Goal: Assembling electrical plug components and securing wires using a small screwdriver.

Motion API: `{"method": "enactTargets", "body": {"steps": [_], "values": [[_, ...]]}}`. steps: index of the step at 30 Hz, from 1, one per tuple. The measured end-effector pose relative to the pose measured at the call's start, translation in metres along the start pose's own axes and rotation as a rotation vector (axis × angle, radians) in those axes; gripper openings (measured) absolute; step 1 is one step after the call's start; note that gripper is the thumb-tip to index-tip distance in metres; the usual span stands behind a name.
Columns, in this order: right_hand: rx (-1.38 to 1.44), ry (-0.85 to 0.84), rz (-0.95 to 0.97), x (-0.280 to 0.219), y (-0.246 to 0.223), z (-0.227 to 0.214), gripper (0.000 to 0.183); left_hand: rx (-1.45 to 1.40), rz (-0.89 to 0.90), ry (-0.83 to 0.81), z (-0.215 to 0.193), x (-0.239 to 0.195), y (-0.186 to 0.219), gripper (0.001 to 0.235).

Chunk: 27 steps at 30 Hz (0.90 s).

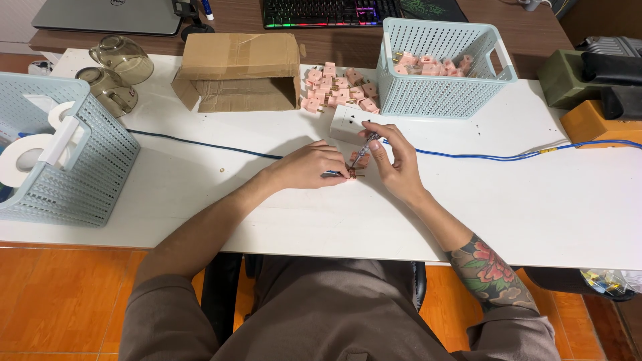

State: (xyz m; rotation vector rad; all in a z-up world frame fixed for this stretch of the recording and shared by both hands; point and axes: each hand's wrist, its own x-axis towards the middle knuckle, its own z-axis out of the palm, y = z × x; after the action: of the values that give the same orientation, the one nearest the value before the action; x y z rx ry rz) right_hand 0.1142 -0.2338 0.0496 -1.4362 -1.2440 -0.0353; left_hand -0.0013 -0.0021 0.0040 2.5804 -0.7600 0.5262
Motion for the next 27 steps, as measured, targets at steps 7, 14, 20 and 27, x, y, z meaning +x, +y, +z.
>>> {"method": "enactTargets", "body": {"steps": [7, 14, 20, 27], "values": [[-0.068, -0.001, -0.050, -0.003, 0.021, 0.002, 0.031, 0.014, 0.008, 0.005, 0.004, -0.002, -0.004, 0.011], [-0.043, 0.021, -0.057, -0.003, 0.020, 0.001, 0.038, 0.007, 0.011, 0.015, 0.004, -0.001, -0.004, 0.010], [-0.014, 0.017, -0.035, -0.003, 0.019, 0.002, 0.035, -0.015, 0.008, 0.010, -0.004, 0.001, 0.001, 0.012], [-0.013, 0.020, -0.043, -0.003, 0.029, -0.001, 0.036, -0.035, -0.009, 0.025, -0.002, 0.001, -0.002, 0.011]]}}
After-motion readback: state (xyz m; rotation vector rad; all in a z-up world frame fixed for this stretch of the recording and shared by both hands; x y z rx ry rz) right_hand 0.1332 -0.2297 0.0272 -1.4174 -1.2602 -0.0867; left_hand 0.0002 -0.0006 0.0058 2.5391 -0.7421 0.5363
